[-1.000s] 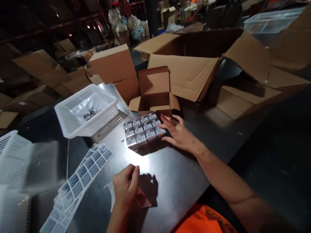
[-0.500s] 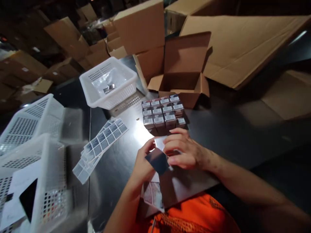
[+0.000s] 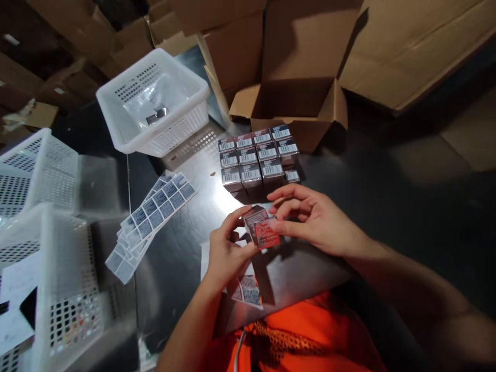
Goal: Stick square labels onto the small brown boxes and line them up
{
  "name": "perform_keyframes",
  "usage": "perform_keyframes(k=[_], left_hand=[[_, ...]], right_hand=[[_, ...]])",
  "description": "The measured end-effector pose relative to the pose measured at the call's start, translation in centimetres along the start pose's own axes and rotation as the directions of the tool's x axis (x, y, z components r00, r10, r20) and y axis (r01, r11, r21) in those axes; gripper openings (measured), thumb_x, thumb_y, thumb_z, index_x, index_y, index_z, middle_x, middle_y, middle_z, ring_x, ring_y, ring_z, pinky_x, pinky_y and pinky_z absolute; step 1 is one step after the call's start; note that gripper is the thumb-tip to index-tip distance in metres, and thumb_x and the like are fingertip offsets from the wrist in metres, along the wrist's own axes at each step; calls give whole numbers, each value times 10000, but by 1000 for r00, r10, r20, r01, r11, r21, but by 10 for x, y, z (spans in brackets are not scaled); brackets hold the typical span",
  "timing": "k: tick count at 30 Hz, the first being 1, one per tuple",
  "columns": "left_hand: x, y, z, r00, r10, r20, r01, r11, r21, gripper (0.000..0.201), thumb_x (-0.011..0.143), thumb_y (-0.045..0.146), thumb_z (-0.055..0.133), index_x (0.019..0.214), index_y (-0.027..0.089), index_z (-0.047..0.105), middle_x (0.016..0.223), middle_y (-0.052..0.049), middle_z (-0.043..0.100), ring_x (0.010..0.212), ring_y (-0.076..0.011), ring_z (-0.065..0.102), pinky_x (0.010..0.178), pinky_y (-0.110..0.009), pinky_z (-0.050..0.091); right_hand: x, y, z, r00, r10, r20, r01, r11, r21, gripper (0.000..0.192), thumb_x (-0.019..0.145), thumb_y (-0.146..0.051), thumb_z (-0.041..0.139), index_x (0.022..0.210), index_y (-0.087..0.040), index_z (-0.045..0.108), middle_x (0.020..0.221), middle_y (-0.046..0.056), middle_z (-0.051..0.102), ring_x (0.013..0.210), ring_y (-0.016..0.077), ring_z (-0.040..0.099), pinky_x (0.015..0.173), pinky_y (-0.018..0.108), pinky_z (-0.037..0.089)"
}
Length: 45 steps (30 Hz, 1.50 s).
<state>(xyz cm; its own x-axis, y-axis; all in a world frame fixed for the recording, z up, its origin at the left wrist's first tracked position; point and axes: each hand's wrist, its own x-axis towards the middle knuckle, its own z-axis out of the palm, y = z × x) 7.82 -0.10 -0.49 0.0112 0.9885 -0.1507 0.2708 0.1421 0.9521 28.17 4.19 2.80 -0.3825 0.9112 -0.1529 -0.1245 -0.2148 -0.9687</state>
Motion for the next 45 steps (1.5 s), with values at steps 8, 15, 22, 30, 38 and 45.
perform_keyframes(k=[8,15,22,30,38,45], left_hand=[[-4,7,0,999,1,40,-2,999,34,621,630,297,892,1215,223,697,1082,-55,761,794,-141,683,586,-171,480],[-5,8,1,999,0,34,-2,999,47,614,635,274,873,1222,222,699,1090,-59,763,751,-130,669,559,-170,456],[-5,6,0,999,46,28,-48,995,92,601,644,224,868,1220,239,699,1090,-33,766,747,-111,667,582,-162,464],[-6,7,0,998,66,6,-66,989,136,599,629,213,866,1208,243,714,1089,-26,767,680,-90,621,522,-149,405],[-7,6,-1,997,72,12,-73,988,135,608,637,263,887,1218,246,708,1058,-23,768,556,-53,523,492,-157,383],[-9,9,3,997,72,-10,-70,986,154,623,621,314,911,1204,229,710,929,-11,768,495,-38,476,449,-147,364]], right_hand=[[2,0,-1,994,102,25,-103,992,66,644,616,-257,926,1047,-247,447,698,-65,672,816,186,699,747,308,594],[2,2,1,995,103,-2,-103,993,52,655,618,-275,926,1045,-250,429,713,-60,678,798,192,709,736,317,604],[2,2,2,995,96,-4,-96,994,58,654,621,-291,923,1037,-248,421,700,-67,676,763,180,706,693,288,596],[2,3,2,995,102,6,-102,993,67,640,636,-280,917,1022,-253,407,704,-66,680,697,169,696,628,268,578],[2,4,2,996,93,3,-93,994,55,625,646,-255,899,1025,-251,401,703,-72,672,646,145,668,576,226,539],[2,11,5,993,-17,-115,7,996,-87,594,654,-254,893,1008,-256,415,583,-104,540,737,182,663,621,255,547]])
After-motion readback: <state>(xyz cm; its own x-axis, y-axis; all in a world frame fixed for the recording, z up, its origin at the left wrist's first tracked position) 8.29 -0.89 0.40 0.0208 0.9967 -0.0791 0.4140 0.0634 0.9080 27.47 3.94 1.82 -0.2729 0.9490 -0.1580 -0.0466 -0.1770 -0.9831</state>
